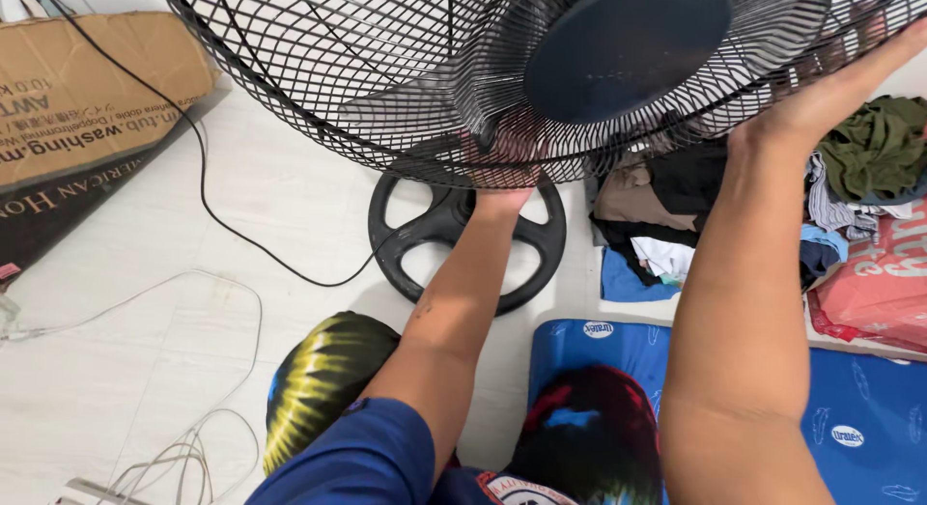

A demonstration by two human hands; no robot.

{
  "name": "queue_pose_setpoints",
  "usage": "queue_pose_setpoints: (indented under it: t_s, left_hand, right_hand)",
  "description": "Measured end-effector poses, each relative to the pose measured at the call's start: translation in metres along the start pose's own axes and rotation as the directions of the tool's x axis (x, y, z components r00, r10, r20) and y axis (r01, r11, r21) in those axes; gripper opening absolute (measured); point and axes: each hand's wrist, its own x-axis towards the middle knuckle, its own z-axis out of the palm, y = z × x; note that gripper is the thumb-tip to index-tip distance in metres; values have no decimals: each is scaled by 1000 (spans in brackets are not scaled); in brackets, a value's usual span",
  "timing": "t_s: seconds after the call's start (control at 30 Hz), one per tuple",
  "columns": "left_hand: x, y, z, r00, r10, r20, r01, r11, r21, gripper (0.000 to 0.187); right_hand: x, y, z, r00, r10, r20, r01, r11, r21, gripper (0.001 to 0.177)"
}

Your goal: The person attaches the rear guard and blades to the fan motor by hand, secures them with plastic caps, and then places a folded piece of clothing into a closet.

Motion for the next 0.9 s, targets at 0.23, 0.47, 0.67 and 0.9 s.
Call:
queue_pose_setpoints:
  t_s: [0.23,0.47,0.67,0.9]
  left_hand:
    - [10,-24,5,999,37,-30,-38,999,-17,92]
    - [18,-26,44,997,79,-11,-73,963,260,96]
    - [17,-27,71,997,78,-27,-35,700,713,100]
    - [32,-27,25,995,65,-80,-74,990,-118,94]
  right_hand:
    - [-3,-4,-11,1000,-20,-21,20,999,33,84]
    - [-10,15,-27,964,-266,-27,239,901,-362,55]
    - [-5,26,-45,956,-295,4,266,855,-445,50]
    - [-1,28,-41,944,-317,91,328,877,-351,53]
